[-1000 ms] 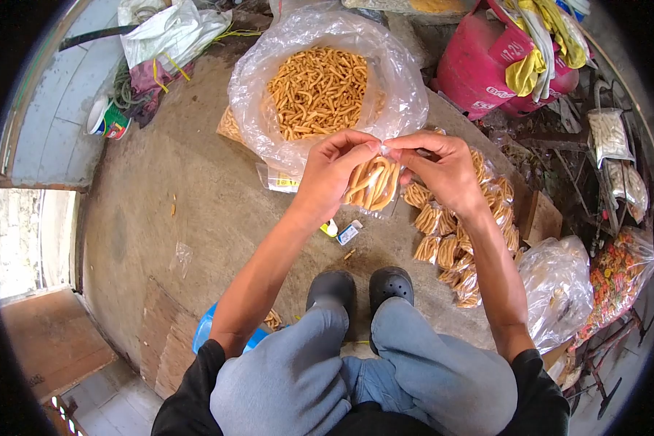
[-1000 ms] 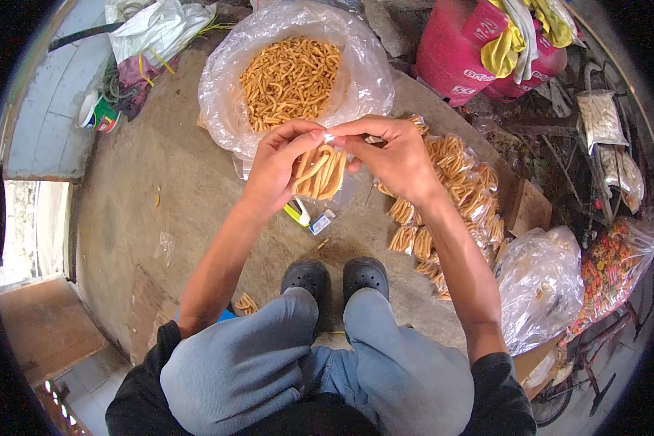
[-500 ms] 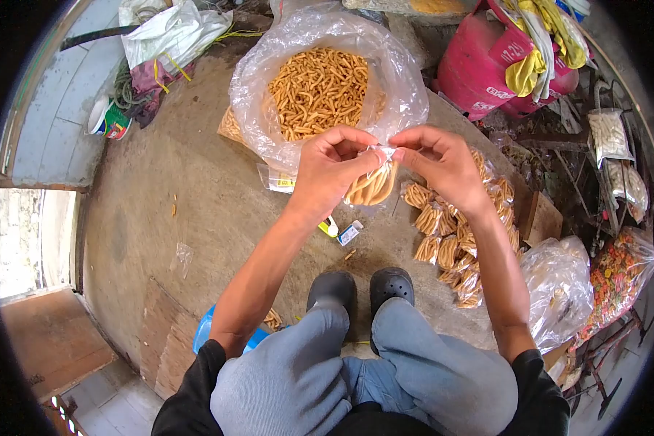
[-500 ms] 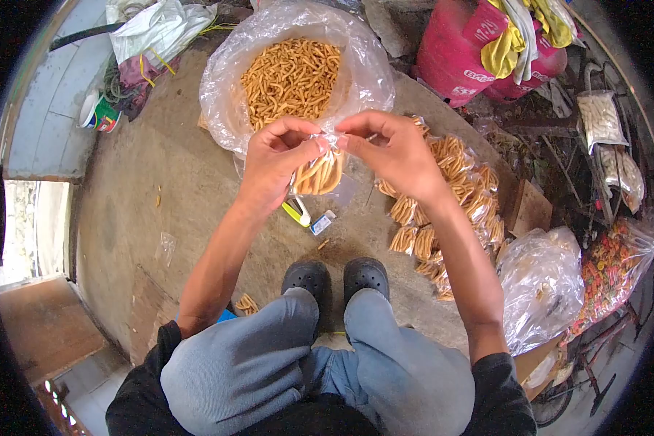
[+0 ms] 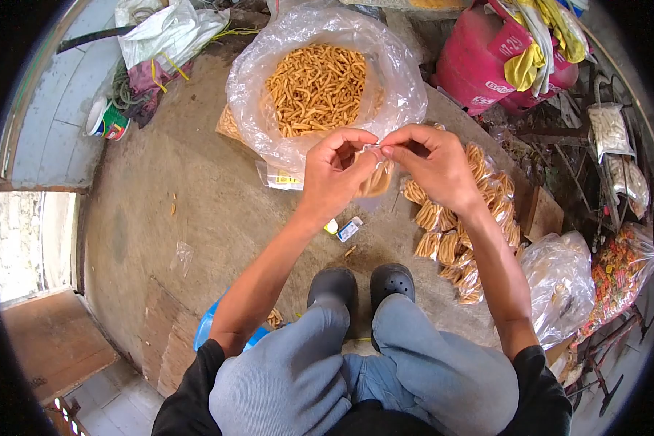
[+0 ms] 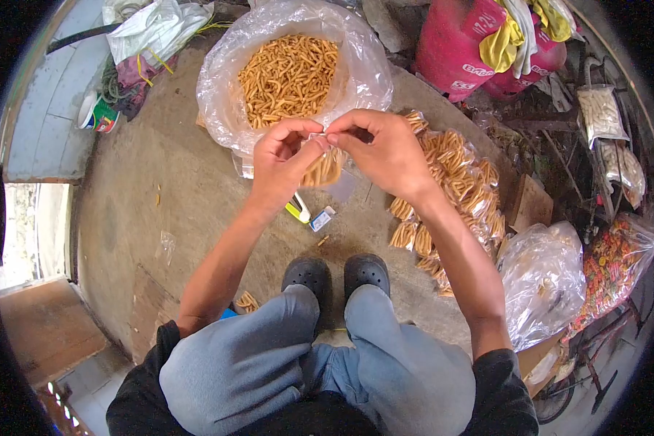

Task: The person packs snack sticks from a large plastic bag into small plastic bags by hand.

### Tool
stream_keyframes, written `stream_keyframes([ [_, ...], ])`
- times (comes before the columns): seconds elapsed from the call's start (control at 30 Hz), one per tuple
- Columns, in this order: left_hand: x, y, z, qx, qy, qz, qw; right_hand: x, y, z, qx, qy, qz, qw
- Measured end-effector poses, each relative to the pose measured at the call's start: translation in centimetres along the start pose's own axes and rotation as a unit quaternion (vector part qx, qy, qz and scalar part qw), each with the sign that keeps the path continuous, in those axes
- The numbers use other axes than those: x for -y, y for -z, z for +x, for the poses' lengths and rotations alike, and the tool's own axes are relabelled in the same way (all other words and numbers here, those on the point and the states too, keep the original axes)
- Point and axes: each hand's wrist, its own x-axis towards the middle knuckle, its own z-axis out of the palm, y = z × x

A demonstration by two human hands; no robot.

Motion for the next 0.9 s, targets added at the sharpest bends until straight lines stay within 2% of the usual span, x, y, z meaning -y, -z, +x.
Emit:
stream_keyframes([
  [0.1,1.4,0.1,-0.3,-0.004,0.017,0.026,1.0,-0.8,-1.0,0.0,-0.021,-0.007,-0.005,1.0],
  [0.23,1.1,0.1,-1.0,-0.02,0.049,0.036,0.998,-2.4,-2.2,0.3,-0.027,-0.008,0.084,0.996],
  [0.3,1.1,0.9,-1.2,-0.037,0.013,0.152,0.988,-3.0,-2.7,0.3,-0.019,-0.01,0.107,0.994],
  [0.37,0.7,1.7,-1.7,-0.056,0.018,0.147,0.987,-3.5,-3.1,0.3,0.005,-0.038,0.205,0.978],
  [0.4,0.4,2.1,-1.9,-0.073,0.022,0.138,0.987,-4.0,-3.2,0.3,0.008,-0.036,0.208,0.977],
  [0.47,-0.2,3.3,-2.1,-0.071,0.01,0.145,0.987,-5.4,-3.2,0.3,0.104,-0.178,0.281,0.937],
  [0.57,-1.1,4.6,-2.5,-0.059,-0.012,0.156,0.986,-9.3,-6.9,0.2,0.194,-0.245,0.215,0.925],
  [0.63,-1.9,4.2,-2.6,-0.057,-0.005,0.14,0.988,-13.1,-11.5,0.4,0.264,-0.181,0.035,0.947],
  [0.7,-2.6,3.9,-2.7,-0.055,0.002,0.125,0.991,-13.1,-14.5,0.0,0.255,-0.108,-0.195,0.941],
  [0.77,-2.9,3.5,-2.7,-0.044,0.001,0.096,0.994,-17.0,-18.3,0.1,0.257,-0.093,-0.205,0.94],
  [0.9,-3.6,3.2,-2.7,-0.029,-0.011,0.111,0.993,-18.3,-21.2,1.1,0.266,-0.054,-0.218,0.938],
])
